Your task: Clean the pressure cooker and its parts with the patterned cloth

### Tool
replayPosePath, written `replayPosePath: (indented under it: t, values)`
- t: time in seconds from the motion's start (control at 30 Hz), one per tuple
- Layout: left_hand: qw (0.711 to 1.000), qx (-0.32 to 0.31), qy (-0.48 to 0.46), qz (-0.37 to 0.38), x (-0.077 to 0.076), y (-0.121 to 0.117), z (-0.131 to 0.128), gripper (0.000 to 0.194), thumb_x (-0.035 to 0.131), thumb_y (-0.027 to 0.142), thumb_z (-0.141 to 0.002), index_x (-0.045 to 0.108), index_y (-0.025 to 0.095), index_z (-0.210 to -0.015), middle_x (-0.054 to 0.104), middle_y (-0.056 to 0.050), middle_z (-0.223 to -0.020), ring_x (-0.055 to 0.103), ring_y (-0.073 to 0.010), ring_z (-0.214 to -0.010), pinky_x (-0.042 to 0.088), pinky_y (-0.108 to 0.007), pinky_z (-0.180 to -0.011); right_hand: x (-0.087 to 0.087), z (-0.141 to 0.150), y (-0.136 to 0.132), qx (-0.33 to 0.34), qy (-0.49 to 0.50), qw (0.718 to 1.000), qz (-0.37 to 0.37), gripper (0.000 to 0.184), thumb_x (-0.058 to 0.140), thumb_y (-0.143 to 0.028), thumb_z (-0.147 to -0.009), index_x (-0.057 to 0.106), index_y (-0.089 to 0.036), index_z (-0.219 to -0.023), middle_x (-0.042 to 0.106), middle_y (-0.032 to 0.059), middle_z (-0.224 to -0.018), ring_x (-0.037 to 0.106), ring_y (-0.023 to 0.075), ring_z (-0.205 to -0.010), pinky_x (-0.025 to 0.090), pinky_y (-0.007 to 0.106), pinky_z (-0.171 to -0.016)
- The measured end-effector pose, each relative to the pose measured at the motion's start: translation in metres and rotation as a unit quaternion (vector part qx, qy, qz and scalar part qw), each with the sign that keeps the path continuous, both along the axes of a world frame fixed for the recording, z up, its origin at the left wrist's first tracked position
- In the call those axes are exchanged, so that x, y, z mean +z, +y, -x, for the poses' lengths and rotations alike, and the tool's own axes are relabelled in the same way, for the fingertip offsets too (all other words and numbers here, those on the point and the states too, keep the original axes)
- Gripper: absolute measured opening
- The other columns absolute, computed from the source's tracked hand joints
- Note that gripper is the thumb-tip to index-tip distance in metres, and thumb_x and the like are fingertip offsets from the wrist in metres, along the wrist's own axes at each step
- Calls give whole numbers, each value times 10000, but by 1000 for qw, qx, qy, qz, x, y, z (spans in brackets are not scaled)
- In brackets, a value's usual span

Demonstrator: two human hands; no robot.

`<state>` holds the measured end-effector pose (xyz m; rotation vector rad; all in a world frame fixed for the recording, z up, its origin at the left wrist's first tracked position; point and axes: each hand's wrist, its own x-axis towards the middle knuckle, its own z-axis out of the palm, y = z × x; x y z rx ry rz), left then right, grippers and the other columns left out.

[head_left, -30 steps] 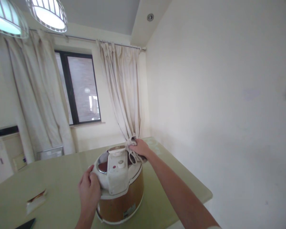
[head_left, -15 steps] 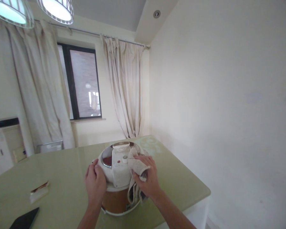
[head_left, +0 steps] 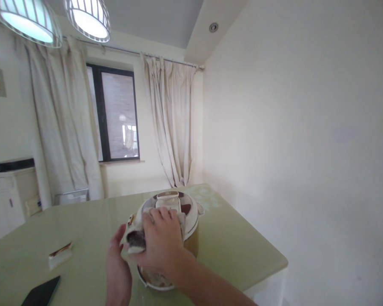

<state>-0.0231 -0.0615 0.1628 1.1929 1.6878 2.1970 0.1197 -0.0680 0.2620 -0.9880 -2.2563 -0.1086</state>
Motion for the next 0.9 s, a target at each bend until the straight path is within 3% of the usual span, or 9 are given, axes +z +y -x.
replayPosePath:
  t: [0.13, 0.2, 0.3, 0.4, 0.5, 0.6, 0.73, 0.83, 0.9]
  values:
    - [986, 36, 140, -80, 29, -36, -20, 764, 408, 576, -1029, 346, 155, -1663, 446, -192, -1664, 449, -363, -1518, 365, -577, -1252, 38, 29, 25, 46, 3, 995, 89, 625, 444, -710, -1014, 652, -229, -1354, 705, 150, -1299, 577, 354, -1272, 430, 568, -1095]
    - [975, 18, 221, -32, 47, -36, -23, 821, 514, 570, -991, 308, 177, -1681, 462, -184, -1652, 424, -368, -1532, 333, -588, -1269, 55, 29, 47, 103, 12, 984, 145, 584, 368, -642, -1075, 636, -240, -1405, 708, 133, -1327, 605, 316, -1276, 452, 514, -1091]
    - [961, -29, 267, 66, 56, -18, -5, 821, 623, 587, -900, 458, 199, -1604, 620, -165, -1488, 549, -388, -1404, 395, -623, -1223, 72, 8, 81, 119, 90, 973, 175, 459, 404, -515, -1109, 700, -219, -1297, 735, 106, -1299, 651, 248, -1219, 473, 396, -1051]
    - [955, -94, 271, 74, 46, -3, 24, 689, 735, 524, -755, 687, 225, -1374, 682, -141, -1359, 609, -377, -1315, 478, -576, -1177, 77, -19, 98, 70, 150, 974, 153, 315, 572, -474, -1057, 747, -227, -1145, 776, 68, -1184, 702, 210, -1030, 493, 337, -933]
    - [958, -129, 249, 60, 46, -5, 41, 590, 759, 375, -661, 764, 264, -1239, 678, -111, -1339, 645, -346, -1276, 525, -506, -1148, 73, -30, 93, 108, 95, 978, 152, 382, 707, -582, -958, 774, -228, -1086, 797, 56, -1026, 718, 219, -913, 503, 332, -840]
    - [959, -150, 240, 24, 64, -17, 40, 486, 713, 308, -660, 793, 290, -1139, 663, -89, -1382, 649, -329, -1293, 526, -470, -1150, 71, -26, 87, 172, 40, 965, 193, 486, 810, -617, -852, 782, -222, -1135, 798, 81, -1067, 728, 274, -1002, 526, 372, -873]
    - [968, -148, 198, -46, 90, -32, 34, 526, 841, 417, -641, 727, 277, -1136, 630, -111, -1458, 604, -369, -1360, 534, -500, -1136, 75, -25, 94, 287, 136, 874, 368, 783, 966, -474, -675, 678, -237, -1364, 771, 75, -1214, 720, 275, -1124, 563, 370, -927]
    - [970, -215, 103, -40, 97, -44, 35, 995, 997, 581, -411, 654, 280, -1295, 591, -133, -1532, 565, -441, -1399, 566, -535, -1098, 77, -31, 98, 357, 195, 794, 452, 711, 985, -399, -617, 716, -214, -1248, 772, 47, -1134, 730, 258, -1071, 572, 378, -946]
    - [957, -290, 9, -12, 101, -52, 36, 1252, 875, 879, -336, 632, 276, -1406, 590, -150, -1545, 572, -493, -1378, 602, -575, -1034, 78, -32, 95, 379, 213, 771, 465, 571, 974, -399, -623, 741, -195, -1103, 766, 27, -1045, 729, 245, -1007, 573, 379, -931]
